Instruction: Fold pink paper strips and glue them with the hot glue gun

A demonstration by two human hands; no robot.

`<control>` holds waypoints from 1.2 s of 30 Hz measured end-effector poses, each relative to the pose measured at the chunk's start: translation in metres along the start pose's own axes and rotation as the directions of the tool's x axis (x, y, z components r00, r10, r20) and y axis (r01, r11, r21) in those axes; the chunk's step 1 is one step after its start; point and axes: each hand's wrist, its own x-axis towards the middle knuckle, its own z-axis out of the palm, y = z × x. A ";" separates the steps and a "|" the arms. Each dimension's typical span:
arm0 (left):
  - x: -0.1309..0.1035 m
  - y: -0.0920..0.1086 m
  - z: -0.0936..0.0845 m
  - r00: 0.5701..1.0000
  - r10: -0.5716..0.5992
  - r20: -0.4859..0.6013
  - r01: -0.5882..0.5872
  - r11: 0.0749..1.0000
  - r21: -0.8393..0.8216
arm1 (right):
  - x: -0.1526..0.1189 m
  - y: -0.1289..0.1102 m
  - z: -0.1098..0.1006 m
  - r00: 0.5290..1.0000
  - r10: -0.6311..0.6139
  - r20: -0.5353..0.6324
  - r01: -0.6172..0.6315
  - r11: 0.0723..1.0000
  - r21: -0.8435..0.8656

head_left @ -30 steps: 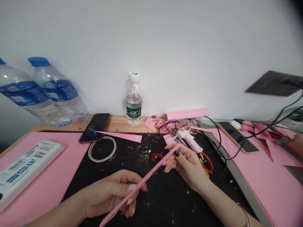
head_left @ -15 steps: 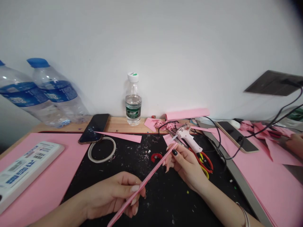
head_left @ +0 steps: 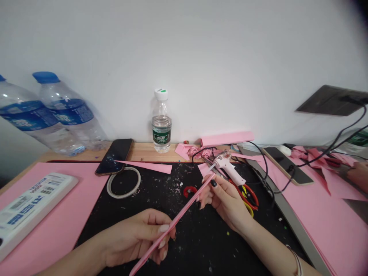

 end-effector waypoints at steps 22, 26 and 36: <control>0.000 -0.001 0.000 1.000 -0.003 -0.025 0.003 1.000 0.008 | -0.001 -0.001 0.000 0.999 0.001 -0.040 -0.001 1.000 -0.002; 0.000 -0.001 0.000 1.000 -0.005 -0.025 0.006 1.000 0.001 | -0.001 -0.001 0.000 0.999 -0.002 -0.041 0.001 1.000 -0.004; -0.002 0.000 -0.001 1.000 -0.004 -0.027 0.004 1.000 -0.015 | 0.000 -0.001 0.002 1.000 -0.008 -0.023 0.009 0.999 0.043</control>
